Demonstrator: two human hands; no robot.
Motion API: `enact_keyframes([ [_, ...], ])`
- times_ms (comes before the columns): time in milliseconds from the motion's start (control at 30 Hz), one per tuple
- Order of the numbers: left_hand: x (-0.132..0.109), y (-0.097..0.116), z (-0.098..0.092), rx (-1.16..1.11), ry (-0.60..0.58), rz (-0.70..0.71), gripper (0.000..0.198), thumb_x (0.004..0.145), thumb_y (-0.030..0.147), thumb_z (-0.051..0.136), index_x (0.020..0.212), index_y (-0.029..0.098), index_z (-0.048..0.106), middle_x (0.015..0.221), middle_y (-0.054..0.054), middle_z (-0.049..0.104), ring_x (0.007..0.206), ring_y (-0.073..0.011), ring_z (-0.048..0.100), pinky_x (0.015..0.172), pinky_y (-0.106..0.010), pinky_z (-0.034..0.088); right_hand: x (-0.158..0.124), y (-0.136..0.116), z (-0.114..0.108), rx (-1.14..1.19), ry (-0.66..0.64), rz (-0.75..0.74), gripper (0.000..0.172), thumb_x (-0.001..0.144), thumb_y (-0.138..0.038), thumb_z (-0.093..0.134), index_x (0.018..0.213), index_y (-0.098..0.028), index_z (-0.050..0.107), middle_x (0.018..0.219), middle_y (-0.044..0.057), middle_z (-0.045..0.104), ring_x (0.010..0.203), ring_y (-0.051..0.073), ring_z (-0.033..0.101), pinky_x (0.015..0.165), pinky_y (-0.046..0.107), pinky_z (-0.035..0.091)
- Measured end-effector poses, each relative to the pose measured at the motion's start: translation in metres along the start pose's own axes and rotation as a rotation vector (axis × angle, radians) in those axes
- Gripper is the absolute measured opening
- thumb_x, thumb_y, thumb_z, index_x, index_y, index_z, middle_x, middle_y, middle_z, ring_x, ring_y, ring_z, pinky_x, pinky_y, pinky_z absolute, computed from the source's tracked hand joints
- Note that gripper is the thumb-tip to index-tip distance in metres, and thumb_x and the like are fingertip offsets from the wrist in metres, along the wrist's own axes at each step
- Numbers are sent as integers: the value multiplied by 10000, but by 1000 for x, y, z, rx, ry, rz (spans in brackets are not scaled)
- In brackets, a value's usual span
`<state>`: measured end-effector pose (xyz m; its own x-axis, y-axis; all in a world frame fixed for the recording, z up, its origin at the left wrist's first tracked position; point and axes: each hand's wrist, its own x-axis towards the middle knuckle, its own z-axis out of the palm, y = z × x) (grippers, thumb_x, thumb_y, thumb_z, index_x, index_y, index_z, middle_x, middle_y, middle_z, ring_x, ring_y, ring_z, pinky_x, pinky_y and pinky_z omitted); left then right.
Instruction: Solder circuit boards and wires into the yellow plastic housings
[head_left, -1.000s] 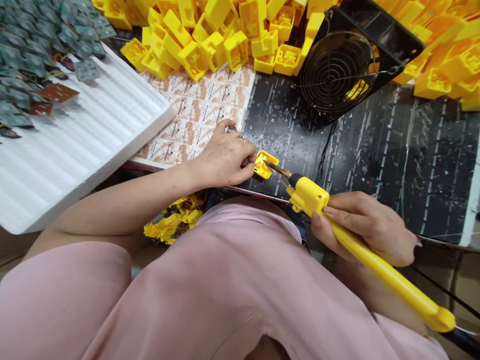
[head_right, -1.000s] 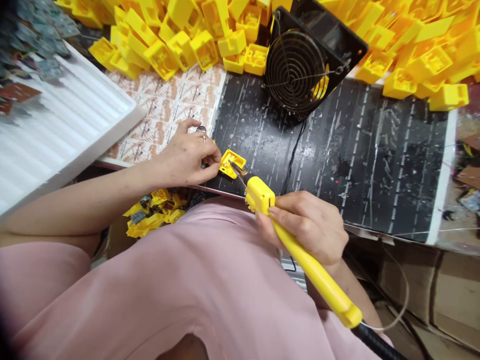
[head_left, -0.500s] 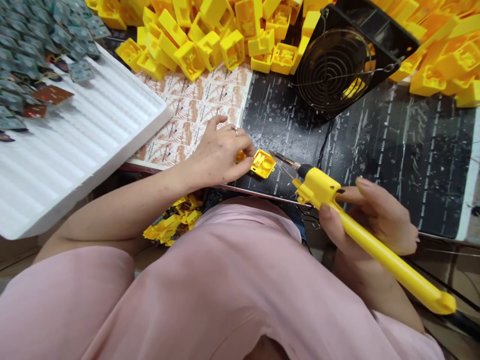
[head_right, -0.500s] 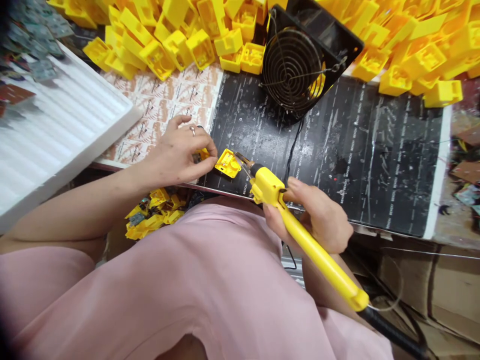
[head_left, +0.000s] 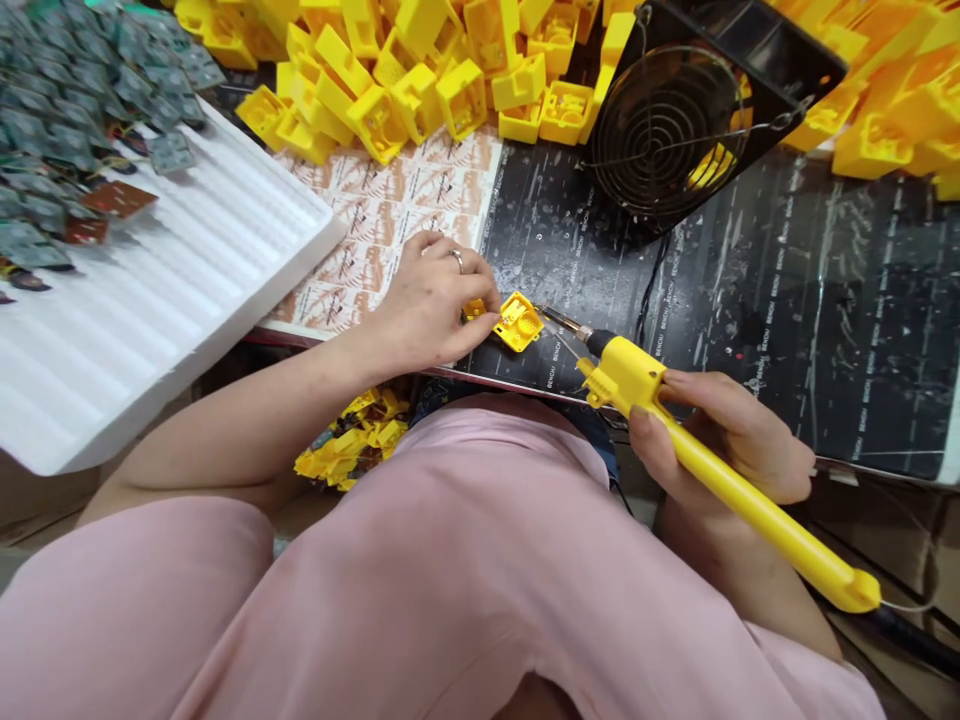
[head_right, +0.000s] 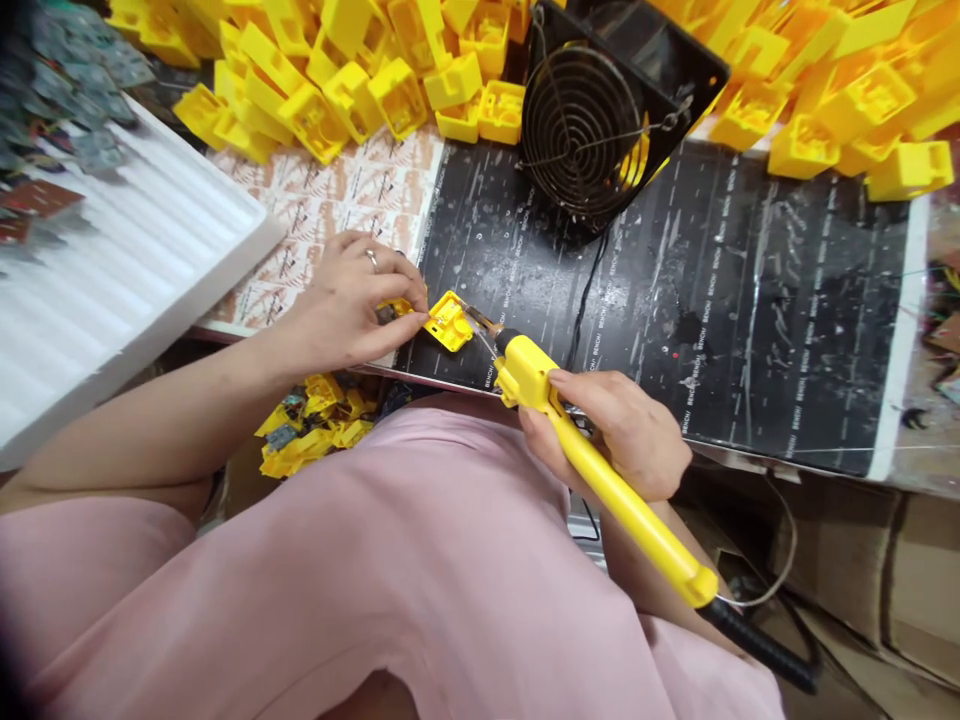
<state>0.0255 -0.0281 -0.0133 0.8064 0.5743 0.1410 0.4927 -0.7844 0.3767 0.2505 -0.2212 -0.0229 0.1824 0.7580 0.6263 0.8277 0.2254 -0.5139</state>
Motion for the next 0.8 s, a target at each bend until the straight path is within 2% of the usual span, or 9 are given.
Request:
enact_keyframes([
  [167, -1, 1, 3, -6, 57, -19, 236, 943, 316, 490, 888, 243, 709, 944, -37, 745, 1011, -257, 624, 1180, -610, 308, 3, -6, 1, 17, 33, -7, 295, 886, -300, 745, 1177, -287, 698, 839, 0, 739, 651, 171, 684, 544, 303, 565],
  [300, 8, 2, 9, 41, 67, -2, 237, 932, 292, 486, 876, 241, 710, 838, -33, 701, 990, -267, 611, 1188, -648, 287, 4, -6, 5, 71, 35, -46, 394, 841, -195, 783, 1213, -267, 677, 887, -1, 760, 689, 163, 711, 586, 284, 587],
  [400, 14, 4, 13, 59, 39, 13, 215, 907, 260, 497, 853, 239, 705, 792, -29, 673, 986, -269, 599, 1177, -642, 305, 4, -7, 8, 104, 30, -114, 327, 784, -113, 807, 1064, -227, 683, 843, -11, 758, 639, 142, 698, 547, 252, 569],
  [500, 17, 5, 13, 73, 6, 18, 209, 900, 259, 509, 845, 236, 709, 787, -34, 672, 997, -274, 595, 1172, -628, 312, 5, -11, 11, 45, -2, -98, 244, 776, -109, 815, 894, -229, 639, 809, -21, 754, 603, 130, 689, 492, 235, 535],
  [667, 17, 5, 11, 113, -4, 46, 242, 921, 268, 486, 829, 230, 706, 767, -37, 674, 987, -265, 607, 1159, -598, 340, 13, -18, 15, 29, 12, -151, 263, 778, -116, 828, 890, -209, 609, 781, -12, 742, 590, 126, 683, 473, 227, 508],
  [800, 18, 5, 12, 142, -5, 50, 262, 928, 275, 466, 839, 223, 707, 786, -30, 678, 999, -257, 618, 1159, -592, 340, 22, -21, 13, -60, -56, -205, 234, 805, -125, 820, 839, -189, 598, 735, -10, 725, 606, 115, 688, 495, 210, 483],
])
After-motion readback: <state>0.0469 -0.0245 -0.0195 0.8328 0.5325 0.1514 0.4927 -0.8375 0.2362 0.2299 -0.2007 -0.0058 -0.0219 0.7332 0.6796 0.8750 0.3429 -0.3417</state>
